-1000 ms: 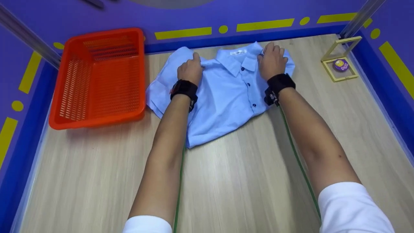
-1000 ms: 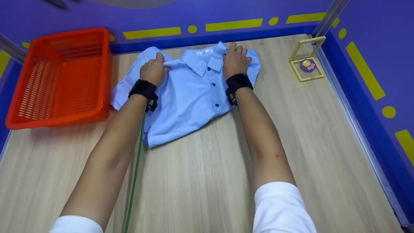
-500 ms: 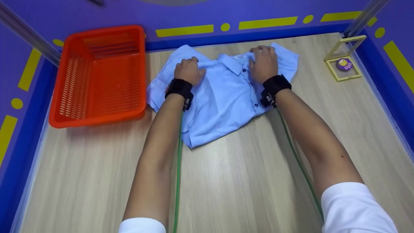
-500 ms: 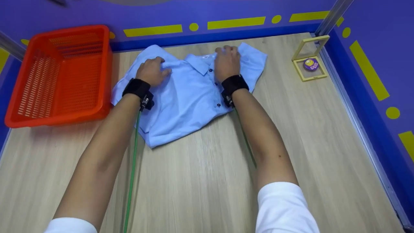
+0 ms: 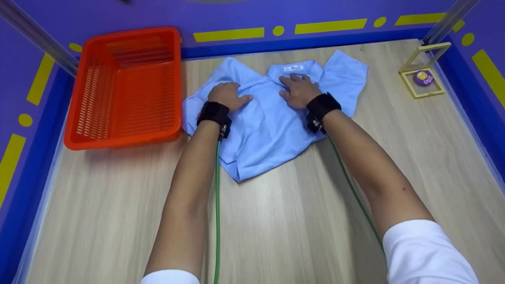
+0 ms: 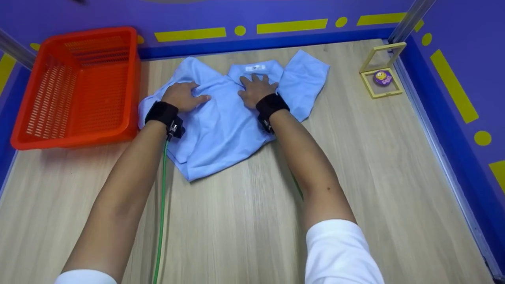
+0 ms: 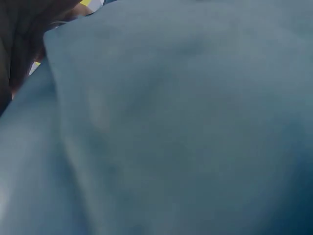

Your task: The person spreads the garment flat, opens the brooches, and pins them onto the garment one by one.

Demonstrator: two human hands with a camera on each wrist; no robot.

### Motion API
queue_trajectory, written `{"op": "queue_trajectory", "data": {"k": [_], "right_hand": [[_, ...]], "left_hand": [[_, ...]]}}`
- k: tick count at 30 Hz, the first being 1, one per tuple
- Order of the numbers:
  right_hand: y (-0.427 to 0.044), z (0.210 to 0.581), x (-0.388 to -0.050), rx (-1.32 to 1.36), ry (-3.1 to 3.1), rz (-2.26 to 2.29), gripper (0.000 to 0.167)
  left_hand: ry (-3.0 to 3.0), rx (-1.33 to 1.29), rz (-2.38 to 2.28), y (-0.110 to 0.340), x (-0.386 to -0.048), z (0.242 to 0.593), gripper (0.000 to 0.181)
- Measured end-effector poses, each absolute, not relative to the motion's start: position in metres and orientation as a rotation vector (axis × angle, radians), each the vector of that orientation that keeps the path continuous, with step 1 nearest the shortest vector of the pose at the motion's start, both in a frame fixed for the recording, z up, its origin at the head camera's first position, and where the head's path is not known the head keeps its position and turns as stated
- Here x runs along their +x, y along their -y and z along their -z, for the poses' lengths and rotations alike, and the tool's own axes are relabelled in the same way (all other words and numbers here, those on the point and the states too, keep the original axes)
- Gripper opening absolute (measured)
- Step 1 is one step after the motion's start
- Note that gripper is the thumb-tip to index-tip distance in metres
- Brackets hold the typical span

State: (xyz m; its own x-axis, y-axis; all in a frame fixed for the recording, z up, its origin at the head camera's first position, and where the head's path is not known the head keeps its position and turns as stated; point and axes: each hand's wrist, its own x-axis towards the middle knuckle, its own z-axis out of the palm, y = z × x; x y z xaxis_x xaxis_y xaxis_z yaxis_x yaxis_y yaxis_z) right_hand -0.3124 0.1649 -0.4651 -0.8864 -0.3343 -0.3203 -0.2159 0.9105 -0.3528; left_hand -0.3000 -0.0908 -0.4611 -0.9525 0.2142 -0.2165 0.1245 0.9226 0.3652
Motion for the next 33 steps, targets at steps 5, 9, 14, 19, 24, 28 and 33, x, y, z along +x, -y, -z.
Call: {"op": "queue_trajectory", "data": {"k": [5, 9, 14, 19, 24, 28, 33], "right_hand": [[-0.167, 0.467, -0.314, -0.387, -2.692, 0.429, 0.059], [-0.165, 0.468, -0.315, -0.366, -2.701, 0.391, 0.059], [-0.159, 0.470, -0.314, -0.353, -2.723, 0.338, 0.060], [-0.157, 0.471, -0.314, -0.339, -2.737, 0.280, 0.060], [-0.156, 0.468, -0.313, -0.336, -2.741, 0.258, 0.060], [-0.154, 0.466, -0.311, -0.333, -2.754, 0.249, 0.060], [-0.152, 0.467, -0.310, -0.325, -2.773, 0.253, 0.060]], "left_hand": [[-2.865, 0.265, -0.511, 0.092, -0.286, 0.461, 0.071], [-2.880, 0.277, -0.560, 0.093, -0.274, 0.460, 0.068], [-2.864, 0.217, -0.612, 0.097, -0.255, 0.458, 0.069], [-2.877, 0.237, -0.636, 0.097, -0.234, 0.458, 0.068], [-2.905, 0.305, -0.606, 0.097, -0.216, 0.457, 0.068], [-2.920, 0.340, -0.598, 0.097, -0.205, 0.456, 0.068], [-2.910, 0.381, -0.592, 0.099, -0.192, 0.455, 0.065]]}}
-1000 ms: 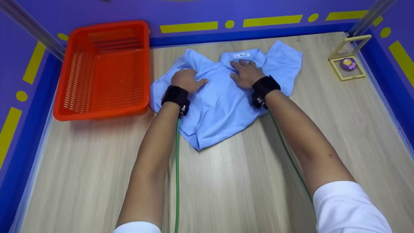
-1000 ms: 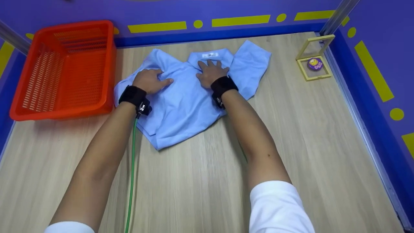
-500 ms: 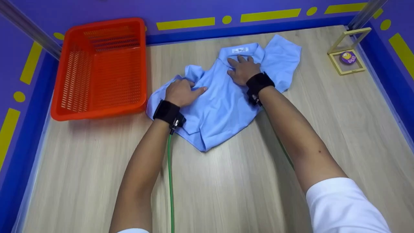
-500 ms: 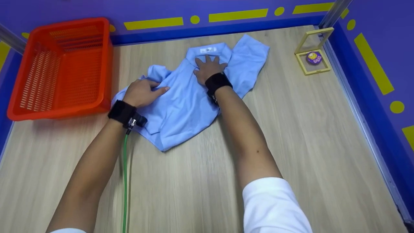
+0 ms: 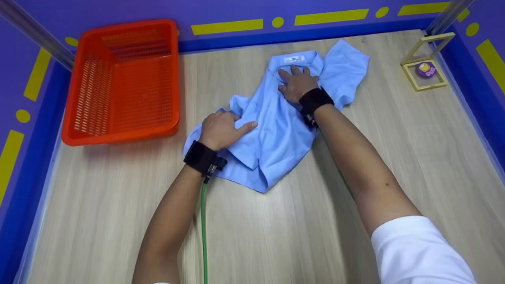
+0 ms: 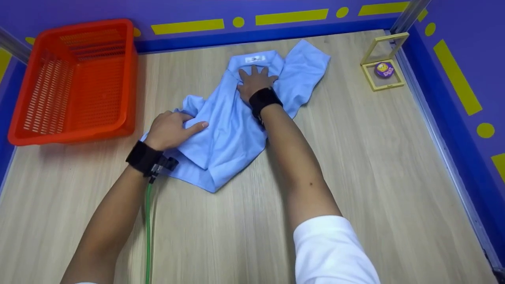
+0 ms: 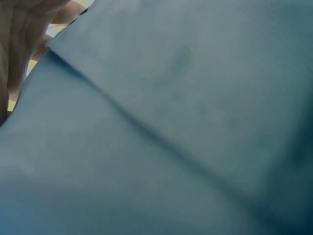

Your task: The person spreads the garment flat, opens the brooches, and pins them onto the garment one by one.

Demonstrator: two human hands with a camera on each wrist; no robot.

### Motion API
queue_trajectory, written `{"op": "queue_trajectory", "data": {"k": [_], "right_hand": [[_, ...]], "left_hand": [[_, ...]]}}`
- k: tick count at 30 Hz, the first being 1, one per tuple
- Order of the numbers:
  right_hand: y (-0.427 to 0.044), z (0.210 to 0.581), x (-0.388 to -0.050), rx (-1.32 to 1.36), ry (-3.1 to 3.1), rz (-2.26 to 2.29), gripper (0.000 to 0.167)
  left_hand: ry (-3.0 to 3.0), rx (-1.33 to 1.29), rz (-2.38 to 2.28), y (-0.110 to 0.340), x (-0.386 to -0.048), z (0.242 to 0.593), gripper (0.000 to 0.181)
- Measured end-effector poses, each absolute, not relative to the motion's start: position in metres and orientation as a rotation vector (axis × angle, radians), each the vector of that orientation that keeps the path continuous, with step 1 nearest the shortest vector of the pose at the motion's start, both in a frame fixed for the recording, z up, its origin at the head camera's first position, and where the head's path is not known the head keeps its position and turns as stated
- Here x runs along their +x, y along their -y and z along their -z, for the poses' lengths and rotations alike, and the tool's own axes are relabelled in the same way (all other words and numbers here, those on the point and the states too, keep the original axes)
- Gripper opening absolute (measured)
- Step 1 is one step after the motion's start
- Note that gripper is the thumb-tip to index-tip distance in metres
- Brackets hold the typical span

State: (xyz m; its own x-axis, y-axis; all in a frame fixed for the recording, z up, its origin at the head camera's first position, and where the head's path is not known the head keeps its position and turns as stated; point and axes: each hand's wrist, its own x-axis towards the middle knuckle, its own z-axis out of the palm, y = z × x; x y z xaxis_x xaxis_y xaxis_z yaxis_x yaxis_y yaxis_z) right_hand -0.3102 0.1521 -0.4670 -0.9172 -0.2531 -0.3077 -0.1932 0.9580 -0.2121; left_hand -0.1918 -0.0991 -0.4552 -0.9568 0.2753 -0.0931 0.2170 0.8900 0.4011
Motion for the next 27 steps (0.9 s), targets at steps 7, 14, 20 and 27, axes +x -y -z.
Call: {"op": "queue_trajectory", "data": {"k": [7, 14, 20, 27], "right_hand": [[-0.151, 0.470, -0.314, -0.302, -2.782, 0.237, 0.061], [-0.151, 0.472, -0.317, -0.291, -2.781, 0.215, 0.061], [-0.151, 0.476, -0.319, -0.303, -2.780, 0.210, 0.061], [-0.150, 0.471, -0.314, -0.307, -2.774, 0.215, 0.062]], "left_hand": [[-2.787, 0.429, -0.767, 0.106, -0.181, 0.454, 0.060], [-2.496, 0.444, -1.091, 0.117, -0.183, 0.458, 0.053], [-2.583, 0.321, -1.135, 0.129, -0.188, 0.446, 0.036], [-2.810, 0.073, -1.142, 0.133, -0.197, 0.420, 0.034]]}}
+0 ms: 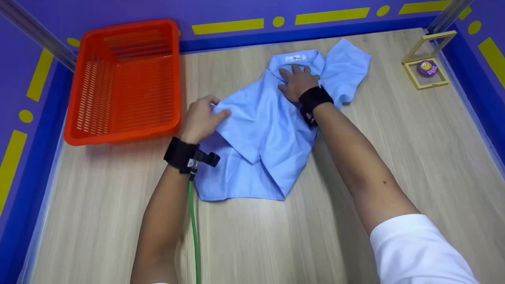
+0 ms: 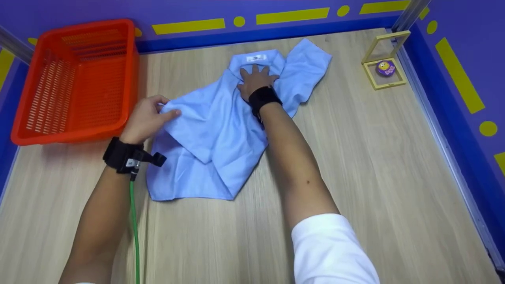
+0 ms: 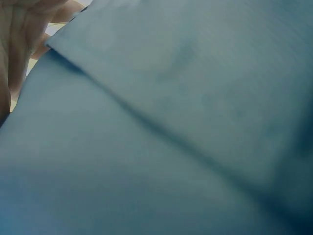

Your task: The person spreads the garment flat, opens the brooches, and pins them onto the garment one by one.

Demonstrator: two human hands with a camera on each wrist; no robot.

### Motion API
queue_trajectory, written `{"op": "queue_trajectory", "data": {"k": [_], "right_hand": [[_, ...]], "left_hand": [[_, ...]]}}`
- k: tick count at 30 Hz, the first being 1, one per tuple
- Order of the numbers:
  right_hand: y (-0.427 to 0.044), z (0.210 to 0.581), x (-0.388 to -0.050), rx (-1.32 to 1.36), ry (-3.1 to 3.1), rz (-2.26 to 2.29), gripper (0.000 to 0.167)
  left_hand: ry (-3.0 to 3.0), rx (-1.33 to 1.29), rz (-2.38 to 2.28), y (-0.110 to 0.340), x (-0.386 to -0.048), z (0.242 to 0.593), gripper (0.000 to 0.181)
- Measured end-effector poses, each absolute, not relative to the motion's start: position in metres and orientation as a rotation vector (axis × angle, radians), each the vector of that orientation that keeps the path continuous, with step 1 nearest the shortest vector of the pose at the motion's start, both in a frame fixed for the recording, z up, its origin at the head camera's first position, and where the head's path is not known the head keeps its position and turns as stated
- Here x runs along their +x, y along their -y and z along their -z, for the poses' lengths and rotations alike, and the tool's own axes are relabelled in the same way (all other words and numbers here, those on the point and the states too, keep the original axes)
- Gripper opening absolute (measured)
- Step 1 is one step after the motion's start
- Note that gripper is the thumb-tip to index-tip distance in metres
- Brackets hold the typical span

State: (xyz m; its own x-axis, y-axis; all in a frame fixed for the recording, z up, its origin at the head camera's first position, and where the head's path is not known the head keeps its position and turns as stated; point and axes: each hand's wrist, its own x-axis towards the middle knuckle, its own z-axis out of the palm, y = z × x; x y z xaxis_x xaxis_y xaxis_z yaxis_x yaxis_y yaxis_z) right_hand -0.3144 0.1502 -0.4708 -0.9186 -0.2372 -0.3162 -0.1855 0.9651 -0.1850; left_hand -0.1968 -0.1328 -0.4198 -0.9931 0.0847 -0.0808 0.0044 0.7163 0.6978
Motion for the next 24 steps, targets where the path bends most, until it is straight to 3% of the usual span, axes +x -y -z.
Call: {"op": "queue_trajectory", "data": {"k": [9, 14, 19, 24], "right_hand": [[-0.149, 0.468, -0.312, -0.320, -2.779, 0.236, 0.061], [-0.148, 0.471, -0.312, -0.323, -2.772, 0.239, 0.061], [-0.148, 0.472, -0.314, -0.317, -2.773, 0.221, 0.060], [-0.150, 0.471, -0.314, -0.307, -2.775, 0.224, 0.060]], "left_hand": [[-3.167, -0.285, -0.162, 0.110, -0.222, 0.420, 0.023], [-3.005, -0.316, 0.039, 0.105, -0.240, 0.434, 0.028], [-2.982, -0.185, 0.115, 0.096, -0.250, 0.435, 0.030], [-3.070, 0.225, -0.095, 0.069, -0.260, 0.435, 0.030]]}}
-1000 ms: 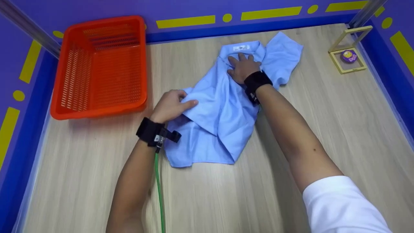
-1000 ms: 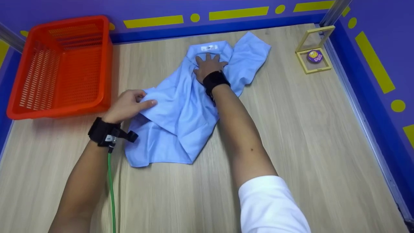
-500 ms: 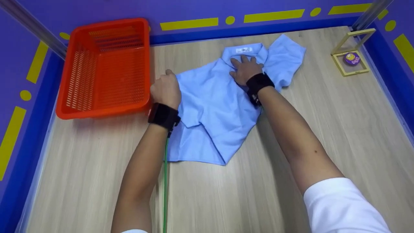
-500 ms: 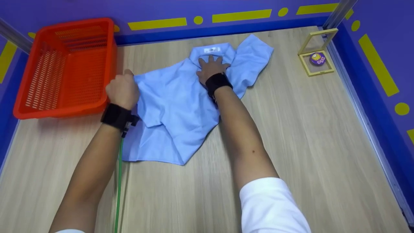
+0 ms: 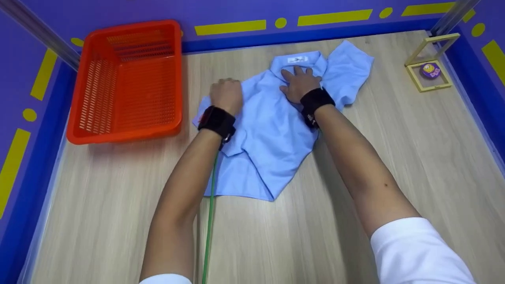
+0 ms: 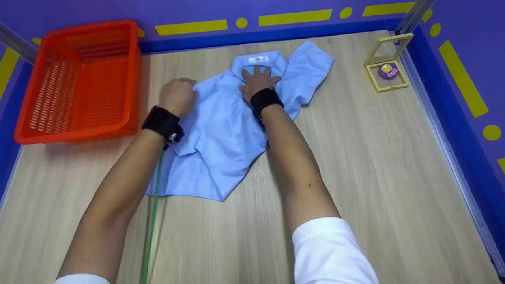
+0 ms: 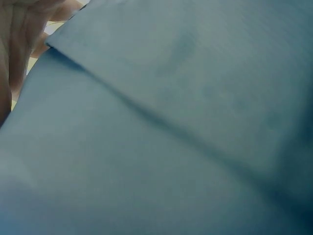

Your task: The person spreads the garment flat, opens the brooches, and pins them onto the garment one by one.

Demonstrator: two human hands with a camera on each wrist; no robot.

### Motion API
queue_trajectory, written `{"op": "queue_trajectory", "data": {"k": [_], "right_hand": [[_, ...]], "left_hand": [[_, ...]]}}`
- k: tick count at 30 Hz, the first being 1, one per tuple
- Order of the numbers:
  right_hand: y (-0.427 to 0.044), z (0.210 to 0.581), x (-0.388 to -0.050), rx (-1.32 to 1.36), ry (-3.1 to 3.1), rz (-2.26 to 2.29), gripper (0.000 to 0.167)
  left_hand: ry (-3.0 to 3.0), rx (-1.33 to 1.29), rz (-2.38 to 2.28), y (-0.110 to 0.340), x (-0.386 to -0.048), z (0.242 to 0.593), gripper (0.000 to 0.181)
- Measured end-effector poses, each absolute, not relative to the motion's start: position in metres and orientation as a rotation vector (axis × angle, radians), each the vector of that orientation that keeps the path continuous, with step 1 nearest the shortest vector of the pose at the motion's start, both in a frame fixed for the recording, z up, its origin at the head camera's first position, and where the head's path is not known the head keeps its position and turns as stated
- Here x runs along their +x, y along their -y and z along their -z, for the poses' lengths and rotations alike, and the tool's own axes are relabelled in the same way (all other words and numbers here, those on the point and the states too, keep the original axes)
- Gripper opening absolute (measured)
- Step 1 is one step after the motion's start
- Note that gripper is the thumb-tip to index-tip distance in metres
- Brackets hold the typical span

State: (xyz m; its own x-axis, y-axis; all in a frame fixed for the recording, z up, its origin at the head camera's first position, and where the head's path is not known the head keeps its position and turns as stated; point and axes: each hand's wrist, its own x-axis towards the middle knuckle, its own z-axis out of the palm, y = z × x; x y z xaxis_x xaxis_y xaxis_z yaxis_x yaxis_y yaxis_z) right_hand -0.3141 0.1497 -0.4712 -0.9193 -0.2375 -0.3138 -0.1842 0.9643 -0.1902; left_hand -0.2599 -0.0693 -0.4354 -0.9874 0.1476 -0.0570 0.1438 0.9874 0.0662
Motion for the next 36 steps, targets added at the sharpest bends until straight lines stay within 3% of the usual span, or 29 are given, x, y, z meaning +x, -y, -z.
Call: {"op": "queue_trajectory", "data": {"k": [3, 7, 16, 22, 27, 32, 36], "right_hand": [[-0.149, 0.471, -0.313, -0.296, -2.775, 0.230, 0.061], [-0.147, 0.474, -0.313, -0.286, -2.775, 0.211, 0.061], [-0.156, 0.477, -0.313, -0.311, -2.778, 0.268, 0.062], [-0.181, 0.476, -0.315, -0.331, -2.884, 0.648, 0.064], [-0.218, 0.469, -0.321, -0.299, -3.032, 0.871, 0.054], [-0.258, 0.466, -0.321, -0.102, -3.193, 0.905, 0.044], [-0.293, 0.461, -0.317, 0.231, -3.081, 0.898, 0.060]], "left_hand": [[-2.967, 0.422, -0.245, 0.051, -0.265, 0.440, 0.043], [-2.794, 0.390, -0.253, 0.031, -0.269, 0.448, 0.055], [-2.689, 0.262, -0.142, 0.018, -0.273, 0.456, 0.054], [-2.702, 0.273, -0.113, 0.020, -0.273, 0.460, 0.054], [-2.709, 0.297, -0.125, 0.022, -0.272, 0.458, 0.054], [-2.704, 0.293, -0.131, 0.022, -0.273, 0.456, 0.054], [-2.702, 0.302, -0.134, 0.021, -0.274, 0.453, 0.054]]}}
